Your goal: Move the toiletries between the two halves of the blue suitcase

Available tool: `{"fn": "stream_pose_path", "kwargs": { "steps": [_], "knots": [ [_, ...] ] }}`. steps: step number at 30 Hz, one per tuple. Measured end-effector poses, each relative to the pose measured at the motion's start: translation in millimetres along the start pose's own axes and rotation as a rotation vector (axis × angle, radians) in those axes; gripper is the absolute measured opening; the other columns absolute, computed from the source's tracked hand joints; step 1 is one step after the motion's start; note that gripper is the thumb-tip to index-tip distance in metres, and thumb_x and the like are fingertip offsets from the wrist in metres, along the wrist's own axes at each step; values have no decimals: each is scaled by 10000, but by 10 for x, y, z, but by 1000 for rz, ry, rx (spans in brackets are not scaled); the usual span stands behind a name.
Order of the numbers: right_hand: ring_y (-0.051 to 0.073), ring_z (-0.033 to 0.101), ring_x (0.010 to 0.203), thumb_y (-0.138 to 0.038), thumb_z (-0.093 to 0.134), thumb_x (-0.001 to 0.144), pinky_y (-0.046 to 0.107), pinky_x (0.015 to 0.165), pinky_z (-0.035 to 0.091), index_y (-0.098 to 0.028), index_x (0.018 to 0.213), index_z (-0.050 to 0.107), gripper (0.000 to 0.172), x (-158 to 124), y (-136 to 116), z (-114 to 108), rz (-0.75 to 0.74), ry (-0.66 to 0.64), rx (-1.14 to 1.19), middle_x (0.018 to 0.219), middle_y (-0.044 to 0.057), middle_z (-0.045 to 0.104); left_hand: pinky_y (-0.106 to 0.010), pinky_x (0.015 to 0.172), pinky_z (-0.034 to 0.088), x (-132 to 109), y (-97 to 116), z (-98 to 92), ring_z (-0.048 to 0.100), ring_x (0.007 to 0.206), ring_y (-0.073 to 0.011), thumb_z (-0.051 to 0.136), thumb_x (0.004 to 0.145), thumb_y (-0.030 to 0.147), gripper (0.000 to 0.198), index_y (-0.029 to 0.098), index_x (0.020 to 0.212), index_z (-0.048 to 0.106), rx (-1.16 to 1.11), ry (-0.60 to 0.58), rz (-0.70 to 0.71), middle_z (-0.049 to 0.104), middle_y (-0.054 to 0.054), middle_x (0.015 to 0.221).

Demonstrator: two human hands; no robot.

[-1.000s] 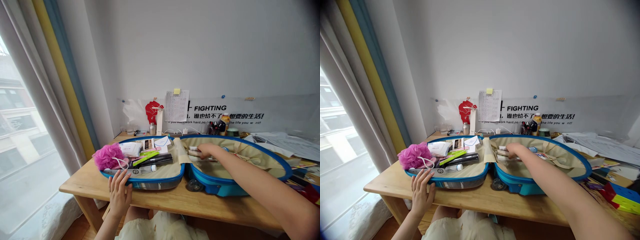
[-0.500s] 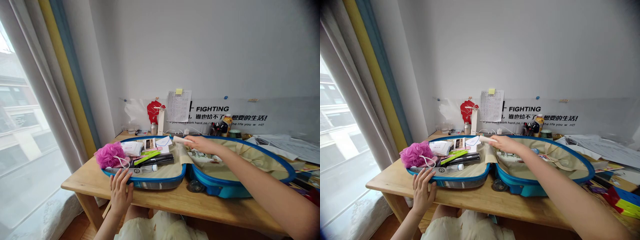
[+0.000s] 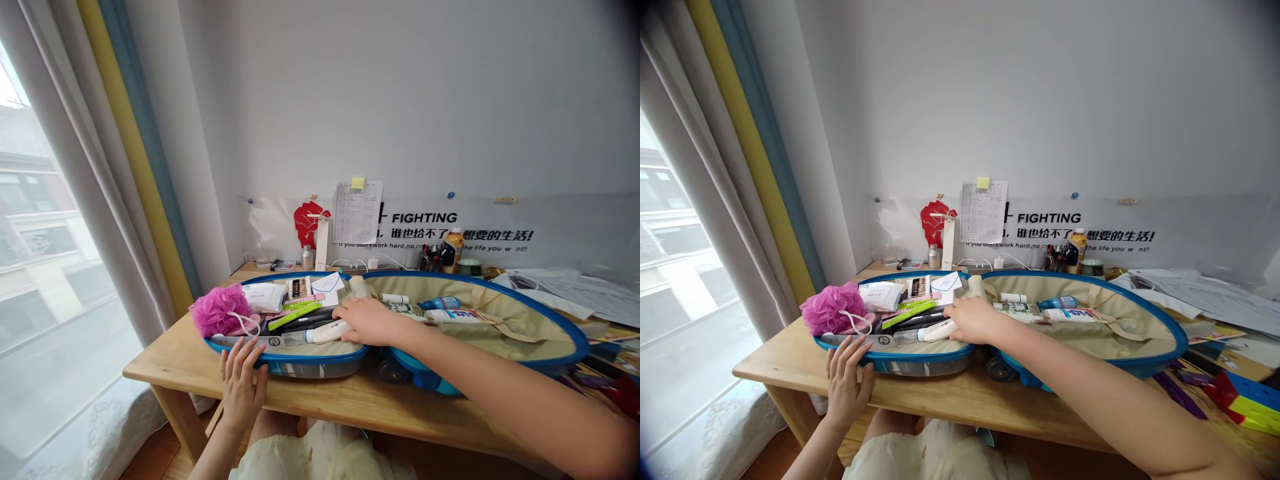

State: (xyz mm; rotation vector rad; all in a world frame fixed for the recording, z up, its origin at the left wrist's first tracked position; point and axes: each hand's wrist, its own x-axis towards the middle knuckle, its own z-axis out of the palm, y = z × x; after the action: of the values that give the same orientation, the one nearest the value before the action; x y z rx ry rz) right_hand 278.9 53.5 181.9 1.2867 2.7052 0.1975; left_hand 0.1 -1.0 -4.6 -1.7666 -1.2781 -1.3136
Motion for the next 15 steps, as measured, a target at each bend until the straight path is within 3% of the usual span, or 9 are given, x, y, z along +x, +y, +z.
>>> {"fn": "stream_pose_path", "kwargs": {
  "steps": [4,9,12,15],
  "knots": [
    [267,659,1032,-470,655,815,341,847,472,-230,1200,647,454,-18,143,-63,59,23,44,1147,107,704,-494,1205,201,-4,-6,4,447,1378,-261,475,943,223,389,243,1326,537,14,-6,-3,642,-106,1272],
    [223,664,961,-413,371,965,305,729,475,-245,1271,601,419,35,895,-147,318,85,78,1139,90,708,-483,1213,190,-19,-15,11,447,1381,-255,484,934,219,405,246,1334,541,4,-1,-10,647,-97,1273],
    [223,656,997,-345,451,958,328,795,506,-208,1199,640,336,57,1356,13,422,12,74,1140,106,697,-477,1212,186,-21,-19,10,433,1389,-252,490,928,207,407,246,1329,543,-7,-6,-7,644,-96,1277],
    [190,636,1039,-376,581,931,380,902,529,-188,1179,634,316,58,1609,301,450,-101,75,1207,89,655,-471,1207,189,-13,-21,7,426,1390,-249,496,923,195,394,241,1311,550,-12,4,3,646,-97,1263]
  ]
}}
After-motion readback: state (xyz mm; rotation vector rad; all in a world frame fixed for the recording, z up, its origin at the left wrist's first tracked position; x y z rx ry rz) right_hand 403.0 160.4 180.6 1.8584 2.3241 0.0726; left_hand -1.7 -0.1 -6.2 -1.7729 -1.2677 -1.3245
